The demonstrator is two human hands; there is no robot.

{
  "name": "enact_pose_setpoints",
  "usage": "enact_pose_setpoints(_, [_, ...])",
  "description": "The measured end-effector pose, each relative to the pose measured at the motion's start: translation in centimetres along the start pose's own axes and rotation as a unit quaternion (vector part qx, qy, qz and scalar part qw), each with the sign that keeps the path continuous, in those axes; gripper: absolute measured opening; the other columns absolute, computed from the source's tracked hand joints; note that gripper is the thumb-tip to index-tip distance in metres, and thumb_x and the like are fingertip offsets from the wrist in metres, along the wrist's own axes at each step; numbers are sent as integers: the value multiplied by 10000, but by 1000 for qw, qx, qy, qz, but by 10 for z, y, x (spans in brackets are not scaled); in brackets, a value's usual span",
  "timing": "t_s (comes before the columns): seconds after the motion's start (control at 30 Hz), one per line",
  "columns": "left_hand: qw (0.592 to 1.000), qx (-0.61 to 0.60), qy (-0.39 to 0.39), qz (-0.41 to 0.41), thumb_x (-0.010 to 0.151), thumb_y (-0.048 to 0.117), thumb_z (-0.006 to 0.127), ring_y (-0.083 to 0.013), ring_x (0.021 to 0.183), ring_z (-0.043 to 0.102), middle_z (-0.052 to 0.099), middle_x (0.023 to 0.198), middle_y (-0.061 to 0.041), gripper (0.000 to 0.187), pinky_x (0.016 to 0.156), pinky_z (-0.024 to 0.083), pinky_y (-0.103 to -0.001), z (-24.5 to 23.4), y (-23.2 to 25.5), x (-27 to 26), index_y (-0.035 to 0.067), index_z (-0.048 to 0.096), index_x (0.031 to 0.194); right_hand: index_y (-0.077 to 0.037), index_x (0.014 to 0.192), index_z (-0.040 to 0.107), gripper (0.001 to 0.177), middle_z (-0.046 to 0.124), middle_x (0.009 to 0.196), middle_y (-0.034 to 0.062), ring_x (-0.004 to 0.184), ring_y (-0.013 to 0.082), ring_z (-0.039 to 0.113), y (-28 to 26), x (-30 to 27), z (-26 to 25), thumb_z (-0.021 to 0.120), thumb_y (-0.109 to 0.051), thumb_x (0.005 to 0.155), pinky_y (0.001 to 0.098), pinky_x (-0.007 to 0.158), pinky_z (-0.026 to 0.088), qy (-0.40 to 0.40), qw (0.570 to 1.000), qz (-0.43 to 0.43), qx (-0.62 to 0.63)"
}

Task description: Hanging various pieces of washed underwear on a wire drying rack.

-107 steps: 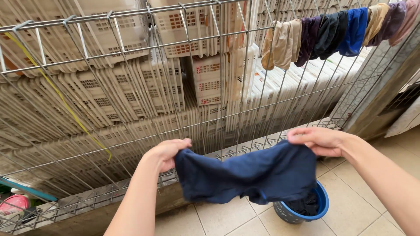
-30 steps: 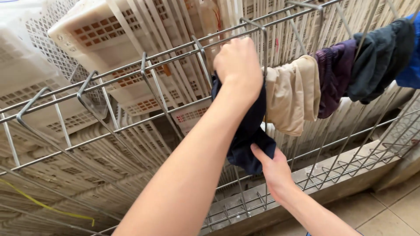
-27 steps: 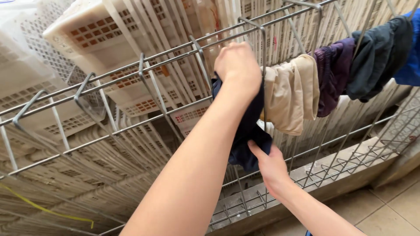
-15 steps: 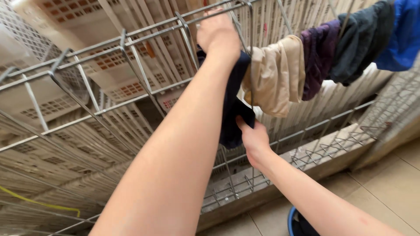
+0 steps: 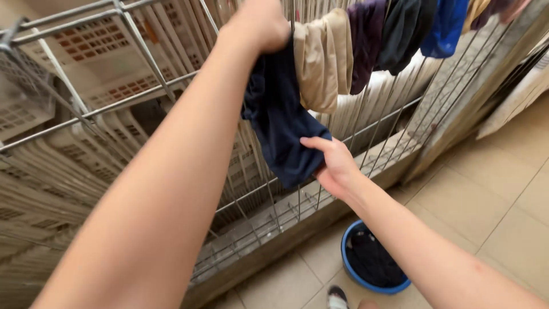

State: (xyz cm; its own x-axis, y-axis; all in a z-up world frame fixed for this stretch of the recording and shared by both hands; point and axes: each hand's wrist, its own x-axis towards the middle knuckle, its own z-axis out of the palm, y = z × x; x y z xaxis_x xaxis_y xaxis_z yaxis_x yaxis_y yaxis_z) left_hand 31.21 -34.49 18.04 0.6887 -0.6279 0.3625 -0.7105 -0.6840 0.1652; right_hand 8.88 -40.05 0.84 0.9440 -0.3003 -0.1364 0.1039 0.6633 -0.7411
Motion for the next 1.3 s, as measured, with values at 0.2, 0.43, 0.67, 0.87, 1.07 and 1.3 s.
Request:
enact_pose_setpoints(0.2, [884,-273,375,66,1029,121,542,-359,822,729,704,857,-213,185,763,569,-456,-19,43,-184,5,686,1022,22,1364,566,485,682,1329,118,1198,235,666,-17,-8,-6,650,-56,893,392,1067,507,-21,999,21,15])
enact_pose_setpoints(0.43, [899,-284,312,-119,735,-42,777,-264,1108,629,644,1246,-171,682,890,512,-387,84,-56,-175,17,522,1364,-9,1355,593,496,697,1312,108,1173,227,680,-23,-6,-8,657,-66,867,403,1047,517,-62,995,64,33])
enact_pose_setpoints(0.67, [808,-508,285,84,645,-167,575,-82,1278,519,525,1453,-34,779,988,409,-208,66,-88,-105,-2,502,1403,22,1342,591,484,688,1284,122,1149,243,676,-35,-2,-13,681,-78,876,421,1023,532,-49,993,99,35])
enact_pose_setpoints(0.87, [801,-557,166,-145,898,23,750,-82,677,573,698,791,40,26,606,475,-266,86,-84,-103,2,749,883,15,1366,580,511,684,1342,109,1209,217,662,-54,-9,6,692,-91,879,380,1076,503,-91,990,90,57])
enact_pose_setpoints(1.07, [796,-543,178,-200,902,121,709,-71,805,619,738,923,26,119,721,525,-266,137,-91,-118,17,745,947,-6,1385,565,511,659,1356,76,1224,195,631,-66,-5,27,701,-152,916,384,1098,474,-155,985,48,58])
enact_pose_setpoints(1.3, [901,-336,47,-271,884,234,779,-145,885,637,747,957,-57,306,789,508,-331,130,-85,-141,-19,734,1048,-26,1318,610,428,690,1270,58,1126,166,650,-68,11,38,698,-206,940,350,982,509,-115,993,-11,27])
